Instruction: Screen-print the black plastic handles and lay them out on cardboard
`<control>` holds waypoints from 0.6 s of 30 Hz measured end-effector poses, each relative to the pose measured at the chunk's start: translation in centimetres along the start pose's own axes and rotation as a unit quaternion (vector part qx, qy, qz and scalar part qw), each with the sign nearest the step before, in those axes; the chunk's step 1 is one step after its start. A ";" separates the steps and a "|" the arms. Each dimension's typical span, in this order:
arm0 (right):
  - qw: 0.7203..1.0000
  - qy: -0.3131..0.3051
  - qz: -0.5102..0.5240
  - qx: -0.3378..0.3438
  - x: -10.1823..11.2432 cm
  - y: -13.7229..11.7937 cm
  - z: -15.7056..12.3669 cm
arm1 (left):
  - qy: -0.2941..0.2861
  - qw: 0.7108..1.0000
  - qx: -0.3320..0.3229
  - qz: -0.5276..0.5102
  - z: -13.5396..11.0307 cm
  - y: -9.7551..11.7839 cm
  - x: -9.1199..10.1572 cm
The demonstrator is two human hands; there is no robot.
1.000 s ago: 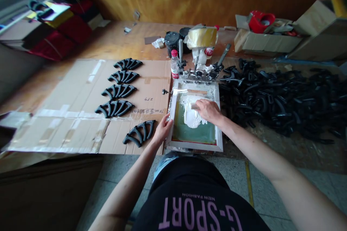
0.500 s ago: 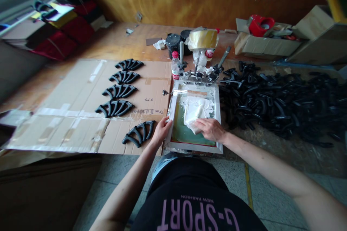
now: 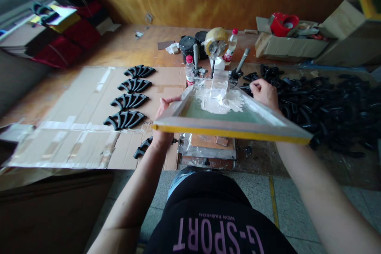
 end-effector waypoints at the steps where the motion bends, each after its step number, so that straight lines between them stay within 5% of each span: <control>1: 0.999 -0.026 -0.006 -0.019 -0.9 1.0 -0.9 | -0.001 0.999 -0.016 -0.034 1.1 1.0 -0.8; 5: 0.986 -0.161 -0.008 0.044 -7.1 0.6 -6.9 | -0.015 0.994 0.006 -0.109 3.3 2.4 -3.1; 8: 0.969 -0.211 -0.050 0.115 -10.5 -2.0 -10.8 | 0.028 0.990 0.058 -0.123 0.5 -0.2 -3.5; 10: 0.969 -0.217 -0.072 0.091 -11.1 -3.6 -12.3 | -0.015 0.977 0.184 -0.106 -3.4 -3.9 -4.2; 13: 0.976 -0.195 -0.055 0.082 -10.6 -6.7 -14.0 | -0.140 0.899 0.401 -0.105 -10.2 -9.1 -5.9; 16: 0.954 -0.203 0.022 0.220 -9.9 -9.6 -15.3 | -0.076 0.879 0.437 -0.174 -13.0 -11.1 -5.6; 18: 0.940 -0.215 0.050 0.259 -9.4 -8.7 -14.6 | -0.002 0.894 0.418 -0.164 -12.8 -11.5 -3.2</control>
Point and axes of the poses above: each hand's wrist, its own z-axis towards the middle knuckle, its own x-axis out of the back of the hand, y = z × x, the point moved 4 cm from there along z, towards the middle knuckle, and after that the axes turned 1 degree about z, right-handed, at the moved point
